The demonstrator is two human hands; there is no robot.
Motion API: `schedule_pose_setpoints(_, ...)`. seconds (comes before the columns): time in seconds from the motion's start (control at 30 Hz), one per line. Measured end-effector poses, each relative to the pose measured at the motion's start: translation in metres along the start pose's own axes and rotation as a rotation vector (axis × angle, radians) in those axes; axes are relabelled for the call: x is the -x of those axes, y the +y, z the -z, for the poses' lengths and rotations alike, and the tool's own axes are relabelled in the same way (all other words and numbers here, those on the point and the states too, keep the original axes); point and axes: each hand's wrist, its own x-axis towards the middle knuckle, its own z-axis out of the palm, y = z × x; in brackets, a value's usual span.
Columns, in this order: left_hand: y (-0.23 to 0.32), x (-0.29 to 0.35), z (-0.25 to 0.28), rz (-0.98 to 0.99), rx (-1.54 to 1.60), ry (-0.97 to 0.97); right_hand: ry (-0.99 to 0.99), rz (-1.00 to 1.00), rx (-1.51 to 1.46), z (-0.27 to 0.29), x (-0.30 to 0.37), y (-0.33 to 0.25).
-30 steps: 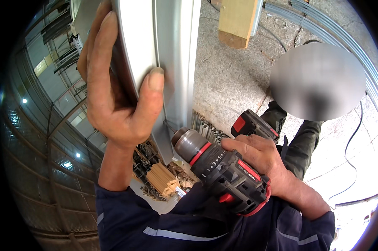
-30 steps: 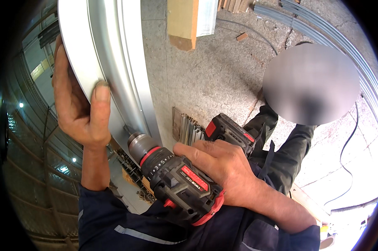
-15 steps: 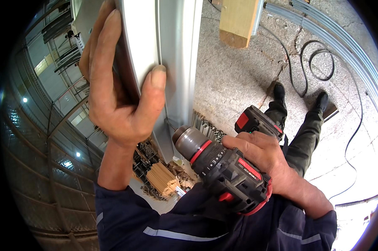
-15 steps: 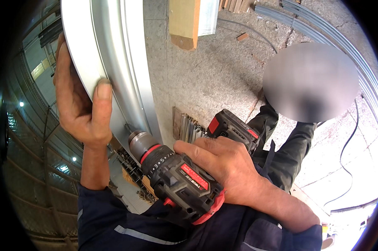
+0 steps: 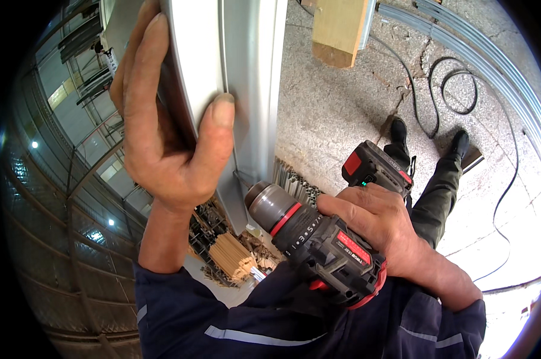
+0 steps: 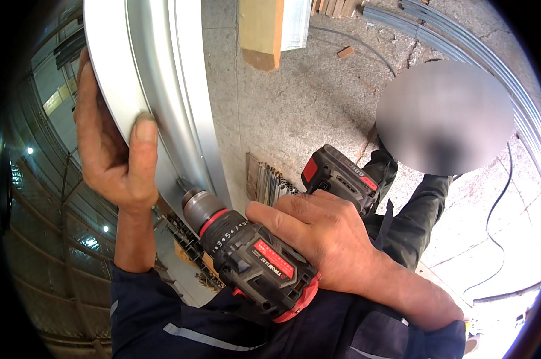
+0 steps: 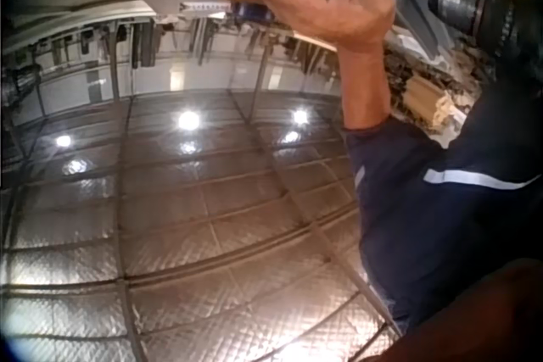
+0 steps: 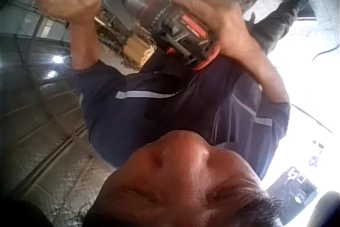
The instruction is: The person assembles a cabinet door by measuring and marking positions, drilling holes, and fastening a metal frame to a wooden panel using a cordless drill, tape measure, and hammer. The person secures the frame with screws and adjusts components to fit.
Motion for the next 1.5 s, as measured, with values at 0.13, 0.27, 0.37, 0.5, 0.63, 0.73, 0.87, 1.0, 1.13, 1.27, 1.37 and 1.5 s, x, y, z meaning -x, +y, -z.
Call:
schedule_pose_setpoints(0.13, 0.001, 0.0, -0.001, 0.005, -0.001, 0.008, -0.004, -0.004, 0.0, 0.0, 0.001, 0.0)
schedule_pose_setpoints(0.27, 0.001, 0.0, -0.002, 0.008, -0.015, 0.016, -0.005, 0.013, 0.022, 0.001, -0.001, 0.001)
schedule_pose_setpoints(0.37, 0.004, 0.0, -0.001, 0.01, -0.023, 0.014, -0.016, 0.027, 0.036, 0.003, -0.001, 0.002)
schedule_pose_setpoints(0.5, 0.002, -0.001, -0.001, 0.009, -0.001, 0.006, -0.043, 0.028, 0.052, 0.009, -0.005, 0.001)
schedule_pose_setpoints(0.63, 0.001, -0.003, -0.001, -0.004, 0.004, 0.002, -0.011, 0.054, 0.066, 0.005, -0.005, 0.003)
schedule_pose_setpoints(0.73, 0.001, -0.004, -0.001, -0.017, -0.039, -0.004, 0.008, 0.069, 0.077, 0.005, -0.005, 0.003)
schedule_pose_setpoints(0.87, -0.002, -0.003, 0.001, -0.037, -0.019, -0.016, -0.081, 0.049, 0.118, 0.013, -0.006, 0.0)
schedule_pose_setpoints(1.0, -0.004, -0.003, -0.001, -0.056, -0.019, -0.005, -0.081, 0.071, 0.145, 0.013, -0.007, 0.003)
schedule_pose_setpoints(1.13, 0.0, -0.005, -0.002, -0.032, -0.014, -0.009, -0.006, 0.102, 0.128, 0.007, -0.008, 0.003)
schedule_pose_setpoints(1.27, 0.003, -0.005, -0.002, -0.009, -0.004, 0.002, -0.051, 0.094, 0.151, 0.013, -0.008, 0.002)
schedule_pose_setpoints(1.37, 0.005, -0.002, 0.0, 0.027, -0.016, 0.003, -0.056, 0.076, 0.129, 0.013, -0.009, 0.001)
schedule_pose_setpoints(1.5, 0.005, -0.001, 0.0, 0.029, -0.024, -0.003, -0.062, 0.067, 0.115, 0.015, -0.009, 0.001)
